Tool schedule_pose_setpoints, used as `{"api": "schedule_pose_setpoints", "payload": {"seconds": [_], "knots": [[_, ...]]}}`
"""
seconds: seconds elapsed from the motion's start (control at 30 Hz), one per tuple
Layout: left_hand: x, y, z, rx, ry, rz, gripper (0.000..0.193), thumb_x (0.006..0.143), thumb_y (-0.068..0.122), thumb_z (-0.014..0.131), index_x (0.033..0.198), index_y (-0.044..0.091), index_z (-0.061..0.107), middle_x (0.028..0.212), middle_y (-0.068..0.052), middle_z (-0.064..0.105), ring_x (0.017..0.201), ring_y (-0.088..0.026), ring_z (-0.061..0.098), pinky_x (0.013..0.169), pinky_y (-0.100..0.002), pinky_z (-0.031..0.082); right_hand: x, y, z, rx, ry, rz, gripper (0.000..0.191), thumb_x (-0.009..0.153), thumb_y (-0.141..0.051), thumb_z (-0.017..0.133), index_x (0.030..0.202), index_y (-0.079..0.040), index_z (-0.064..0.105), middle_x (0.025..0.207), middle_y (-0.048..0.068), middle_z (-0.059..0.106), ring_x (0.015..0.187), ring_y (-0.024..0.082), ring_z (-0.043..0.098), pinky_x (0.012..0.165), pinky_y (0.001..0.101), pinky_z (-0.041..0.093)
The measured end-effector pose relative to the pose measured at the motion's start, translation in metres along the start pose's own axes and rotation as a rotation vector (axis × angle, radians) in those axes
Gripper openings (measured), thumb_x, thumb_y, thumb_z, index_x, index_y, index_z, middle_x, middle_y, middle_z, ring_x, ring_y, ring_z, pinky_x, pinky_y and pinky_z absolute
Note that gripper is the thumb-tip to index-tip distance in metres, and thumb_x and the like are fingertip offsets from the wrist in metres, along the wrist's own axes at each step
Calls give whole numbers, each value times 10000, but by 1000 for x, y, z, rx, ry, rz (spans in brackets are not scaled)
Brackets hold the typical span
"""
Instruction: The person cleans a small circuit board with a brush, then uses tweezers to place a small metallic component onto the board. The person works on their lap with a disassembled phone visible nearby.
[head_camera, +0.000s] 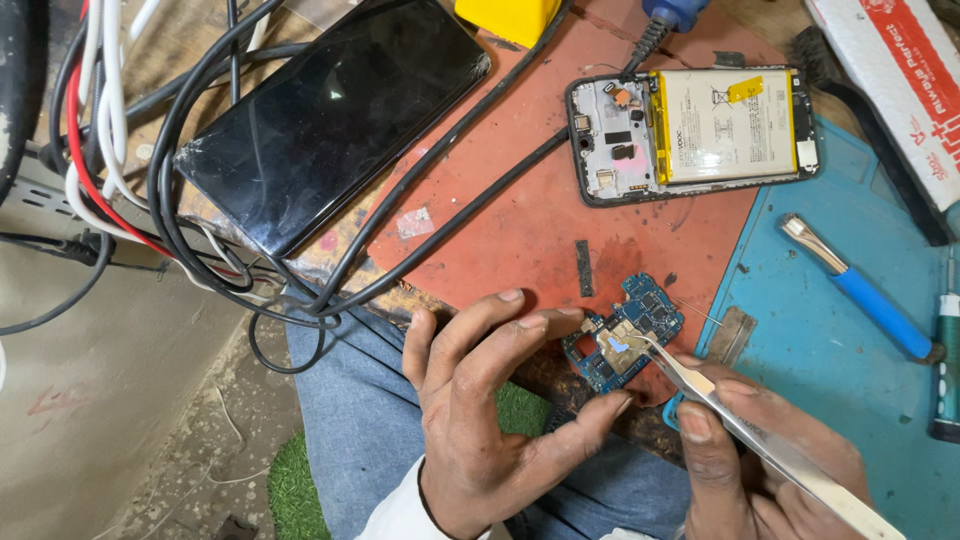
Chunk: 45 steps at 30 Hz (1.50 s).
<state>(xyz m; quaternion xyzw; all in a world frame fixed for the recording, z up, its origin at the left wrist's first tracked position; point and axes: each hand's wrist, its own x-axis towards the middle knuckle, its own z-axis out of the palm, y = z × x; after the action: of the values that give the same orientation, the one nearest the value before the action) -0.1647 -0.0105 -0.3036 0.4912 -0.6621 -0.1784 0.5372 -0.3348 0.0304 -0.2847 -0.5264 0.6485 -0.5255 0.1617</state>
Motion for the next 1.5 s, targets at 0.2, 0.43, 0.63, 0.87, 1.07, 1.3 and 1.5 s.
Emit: {"api": "schedule_pose_setpoints", "payload": {"seconds": [0.2,0.43,0.63,0.87,1.07,1.3,1.5], "knots": [[-2,-2,0,-3,7,8,737,839,383,899,1352,77,467,1222,24,762,1375,-197,562,1293,-427,135,11,4,-8,-35,-127,-73,252,935,-101,699,1137,13,600,1133,252,689,1066,234,729,934,334,605],[0,-12,-11,17,-69,64,817,877,321,866,1483,22,406,1367,-33,690,1367,-199,570,1265,-416,174,18,-8,-3,-24,-166,-239,226,927,-130,745,1082,-21,623,1104,200,717,1049,239,755,932,345,636],[13,-14,-26,141,-188,170,719,917,205,806,1505,42,424,1483,-12,625,1335,-194,590,1224,-414,247,22,-26,0,-173,-223,-314,229,845,-66,764,1019,-10,626,1029,208,723,997,260,756,899,368,627],[22,-9,-26,160,-217,181,707,923,143,786,1523,41,427,1480,-17,628,1321,-188,602,1206,-408,269,19,-31,5,-192,-189,-219,205,837,-26,750,1020,-33,658,1054,195,730,1048,254,755,897,349,647],[21,-9,-25,156,-198,190,689,938,96,767,1528,26,417,1482,-31,627,1328,-195,602,1211,-413,261,21,-33,3,-261,-217,-350,226,807,-15,772,1009,-12,671,1012,185,739,1034,281,744,940,414,606],[22,-5,-23,184,-185,177,697,955,182,747,1534,-2,405,1464,-40,641,1330,-210,593,1245,-453,218,21,-33,9,-158,-175,-306,162,857,-17,758,991,-11,667,1001,186,736,1003,268,759,927,389,627],[20,2,-17,138,-166,90,799,952,350,780,1547,-15,391,1429,-17,667,1344,-207,561,1264,-481,132,23,-29,8,-117,-233,-269,127,909,-31,716,1005,-9,636,1024,213,739,1078,277,750,984,379,615]]}}
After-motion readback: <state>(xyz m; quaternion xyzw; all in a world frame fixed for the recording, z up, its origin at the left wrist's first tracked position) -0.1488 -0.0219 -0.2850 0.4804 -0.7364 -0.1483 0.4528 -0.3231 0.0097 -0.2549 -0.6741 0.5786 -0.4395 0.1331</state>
